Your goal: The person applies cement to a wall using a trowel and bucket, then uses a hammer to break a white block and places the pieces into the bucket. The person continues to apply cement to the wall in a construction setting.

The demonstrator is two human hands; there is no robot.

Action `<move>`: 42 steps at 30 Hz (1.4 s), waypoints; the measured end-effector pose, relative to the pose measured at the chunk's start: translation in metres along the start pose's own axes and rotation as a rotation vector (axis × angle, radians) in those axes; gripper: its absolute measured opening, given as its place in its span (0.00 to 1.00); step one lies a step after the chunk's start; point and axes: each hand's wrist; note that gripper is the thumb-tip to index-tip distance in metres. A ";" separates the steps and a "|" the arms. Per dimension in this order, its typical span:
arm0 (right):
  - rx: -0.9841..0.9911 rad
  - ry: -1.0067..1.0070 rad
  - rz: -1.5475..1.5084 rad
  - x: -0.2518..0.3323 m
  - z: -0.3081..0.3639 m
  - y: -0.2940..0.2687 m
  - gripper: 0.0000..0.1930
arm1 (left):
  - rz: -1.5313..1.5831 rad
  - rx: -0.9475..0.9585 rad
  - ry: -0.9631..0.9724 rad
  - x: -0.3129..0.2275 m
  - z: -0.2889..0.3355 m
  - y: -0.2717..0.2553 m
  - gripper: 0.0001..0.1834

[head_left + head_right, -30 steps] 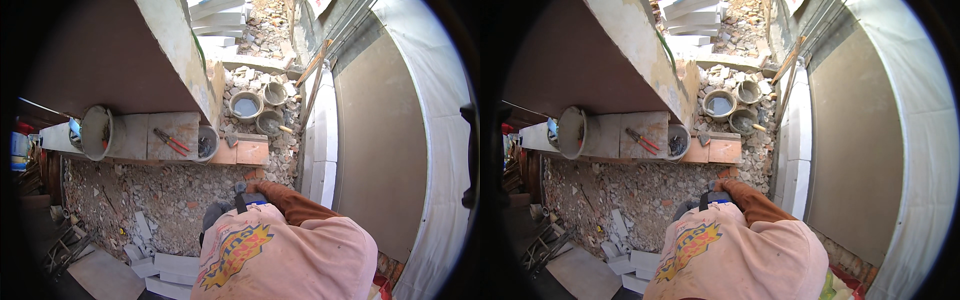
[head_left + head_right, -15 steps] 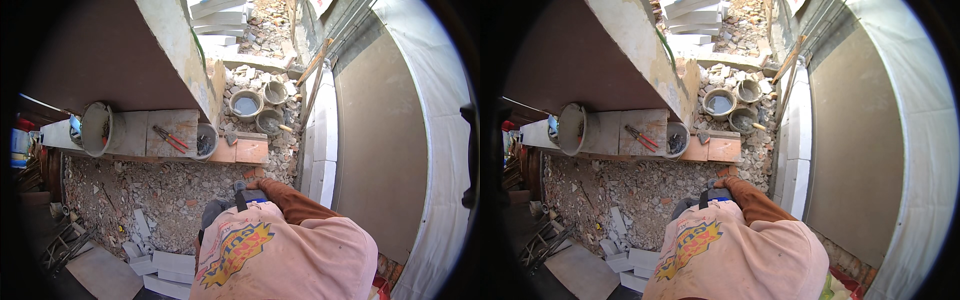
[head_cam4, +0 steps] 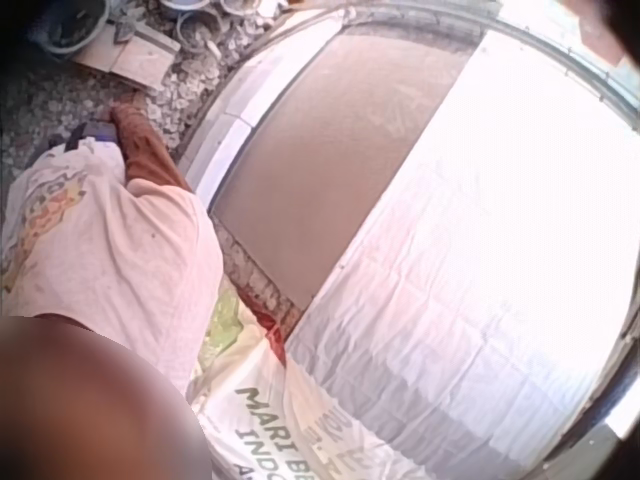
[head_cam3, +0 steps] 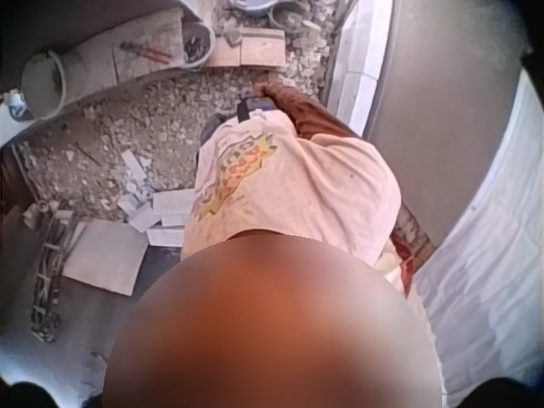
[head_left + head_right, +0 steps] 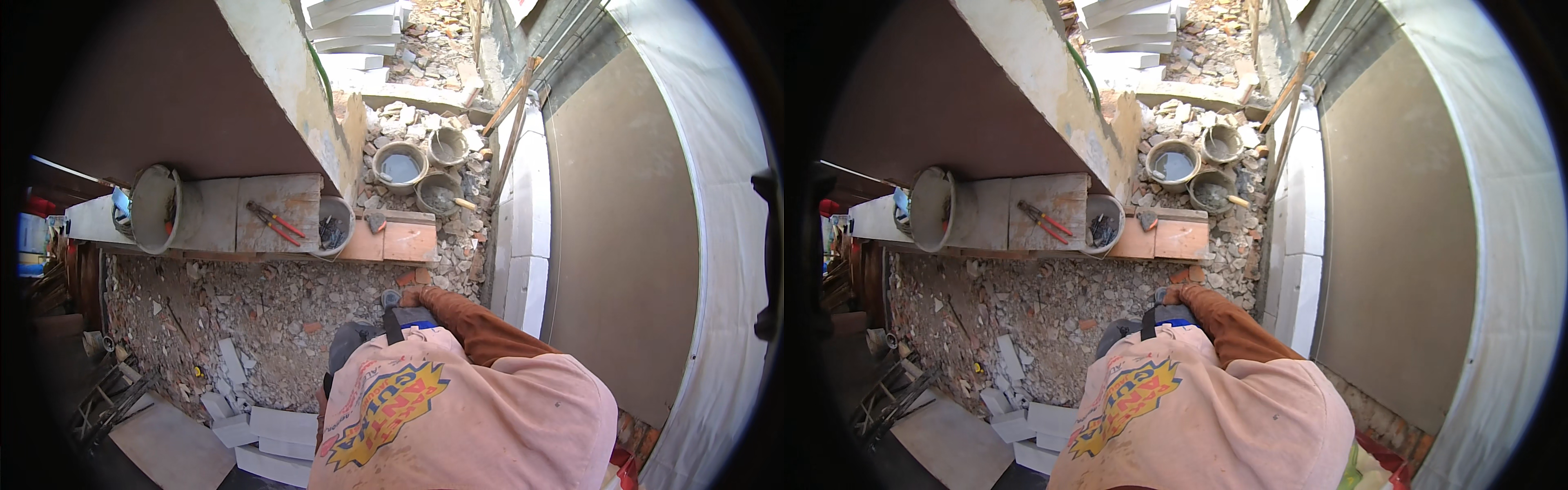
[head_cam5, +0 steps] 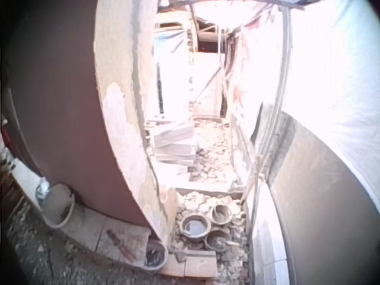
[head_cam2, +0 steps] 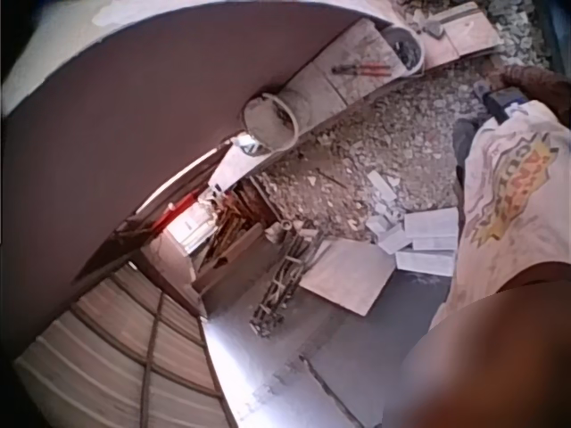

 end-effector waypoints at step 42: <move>-0.326 0.110 -0.341 -0.082 -0.052 0.034 0.22 | 0.357 -0.159 -0.052 -0.024 0.046 0.036 0.19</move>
Point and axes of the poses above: each hand's wrist, its own z-axis away from the middle knuckle, its own y-axis out of the palm, x = y × z, and after that the axes turned 1 degree about x, right-handed
